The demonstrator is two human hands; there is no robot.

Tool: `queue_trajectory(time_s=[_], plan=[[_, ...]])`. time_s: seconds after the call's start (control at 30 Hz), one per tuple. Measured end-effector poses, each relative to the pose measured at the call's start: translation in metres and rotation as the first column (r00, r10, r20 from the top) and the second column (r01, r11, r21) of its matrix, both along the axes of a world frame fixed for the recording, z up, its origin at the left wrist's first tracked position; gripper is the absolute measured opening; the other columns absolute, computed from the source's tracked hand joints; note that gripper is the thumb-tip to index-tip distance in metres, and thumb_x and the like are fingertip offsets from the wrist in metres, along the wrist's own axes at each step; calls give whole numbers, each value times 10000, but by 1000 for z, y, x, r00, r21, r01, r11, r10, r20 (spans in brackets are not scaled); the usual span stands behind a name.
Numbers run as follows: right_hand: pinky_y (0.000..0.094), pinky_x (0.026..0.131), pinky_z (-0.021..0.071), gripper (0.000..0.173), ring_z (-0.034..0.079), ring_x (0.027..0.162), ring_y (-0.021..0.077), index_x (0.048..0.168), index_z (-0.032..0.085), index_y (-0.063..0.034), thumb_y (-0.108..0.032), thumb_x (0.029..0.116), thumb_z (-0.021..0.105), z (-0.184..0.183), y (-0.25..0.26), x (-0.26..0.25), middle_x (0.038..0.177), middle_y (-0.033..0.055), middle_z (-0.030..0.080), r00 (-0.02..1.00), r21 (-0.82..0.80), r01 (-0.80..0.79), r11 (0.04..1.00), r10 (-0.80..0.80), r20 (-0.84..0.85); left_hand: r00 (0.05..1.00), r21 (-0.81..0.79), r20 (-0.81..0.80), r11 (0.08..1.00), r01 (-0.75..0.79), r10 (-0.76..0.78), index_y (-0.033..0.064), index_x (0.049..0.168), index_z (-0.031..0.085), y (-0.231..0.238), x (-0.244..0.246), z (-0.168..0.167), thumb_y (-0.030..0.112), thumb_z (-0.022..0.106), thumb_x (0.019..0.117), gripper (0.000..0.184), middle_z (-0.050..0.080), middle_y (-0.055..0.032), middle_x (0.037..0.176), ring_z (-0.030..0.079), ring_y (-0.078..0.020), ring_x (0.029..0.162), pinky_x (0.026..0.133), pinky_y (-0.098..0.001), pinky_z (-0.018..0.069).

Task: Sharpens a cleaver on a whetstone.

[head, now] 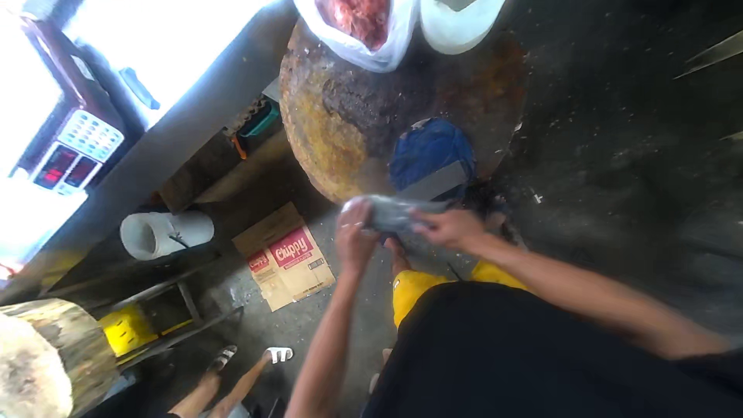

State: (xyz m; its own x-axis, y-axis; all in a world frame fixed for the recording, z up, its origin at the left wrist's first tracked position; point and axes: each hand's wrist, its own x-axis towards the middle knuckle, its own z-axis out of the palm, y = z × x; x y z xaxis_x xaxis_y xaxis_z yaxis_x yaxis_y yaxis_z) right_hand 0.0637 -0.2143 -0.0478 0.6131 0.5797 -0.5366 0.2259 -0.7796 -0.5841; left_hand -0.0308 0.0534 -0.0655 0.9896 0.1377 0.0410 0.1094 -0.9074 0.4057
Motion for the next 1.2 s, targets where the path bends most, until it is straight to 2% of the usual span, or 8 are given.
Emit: queue_trajectory(time_s=[0.13, 0.23, 0.43, 0.7, 0.8, 1.03, 1.1, 1.2], plan=[[628, 791, 537, 500, 716, 906, 363, 1522, 405, -547, -620, 1028, 437, 10, 62, -7, 996, 120, 758, 990, 147, -79, 986, 95, -107, 984, 77, -92, 986, -148, 155, 112, 1382, 651, 50, -25, 25, 383, 874, 754, 720, 574, -60, 1497, 480, -250, 1444, 1221, -505, 340], [645, 757, 547, 508, 723, 878, 370, 1521, 408, -551, -635, 1023, 456, 17, -37, 3, 977, 124, 763, 999, 85, 27, 996, -24, -40, 998, -39, -4, 998, -55, 55, 59, 1316, 687, -44, 14, 26, 277, 906, 727, 665, 602, -137, 1453, 508, -310, 1410, 1212, -515, 345], [714, 719, 511, 570, 700, 864, 499, 1545, 423, -480, -640, 1004, 507, 43, -223, 36, 966, 243, 742, 972, -225, 190, 956, -150, 183, 969, -193, 166, 957, 215, -184, 151, 1377, 663, -223, 100, -8, 313, 890, 742, 694, 575, -9, 1502, 455, -173, 1456, 1252, -413, 286], [630, 759, 545, 515, 718, 883, 353, 1524, 367, -581, -654, 1017, 411, -3, 70, -17, 1000, 101, 761, 982, 115, -169, 979, 178, -70, 972, 67, -120, 979, -193, 200, 164, 1400, 642, 54, -52, 19, 363, 865, 791, 678, 561, -35, 1513, 472, -233, 1449, 1222, -497, 357], [652, 801, 534, 511, 717, 923, 379, 1536, 382, -546, -616, 1033, 444, 13, 43, -4, 1028, 135, 758, 983, 156, -115, 981, 135, -127, 983, 52, -72, 985, -167, 170, 81, 1346, 672, 27, -28, 31, 325, 880, 753, 674, 597, -105, 1466, 505, -292, 1420, 1213, -518, 346], [690, 731, 531, 580, 717, 872, 456, 1533, 420, -513, -702, 987, 465, 41, -214, 35, 985, 201, 757, 979, -184, 142, 973, -111, 169, 985, -219, 116, 964, 153, -130, 131, 1362, 672, -211, 85, 6, 208, 886, 742, 660, 583, -24, 1493, 471, -192, 1446, 1243, -436, 305], [694, 781, 524, 597, 713, 914, 465, 1546, 417, -485, -688, 988, 483, 38, -186, 39, 1014, 218, 753, 991, -209, 113, 971, -94, 100, 980, -210, 149, 964, 161, -131, 173, 1392, 652, -187, 78, -8, 253, 859, 793, 639, 556, 21, 1519, 444, -152, 1462, 1244, -414, 317], [661, 826, 542, 579, 724, 939, 396, 1529, 395, -547, -727, 980, 427, 9, -58, 19, 1037, 148, 765, 999, -90, -47, 995, 46, -7, 992, -145, 120, 989, -9, 27, 233, 1377, 668, -62, 12, -15, 309, 871, 784, 632, 569, 46, 1504, 469, -160, 1443, 1231, -441, 358]])
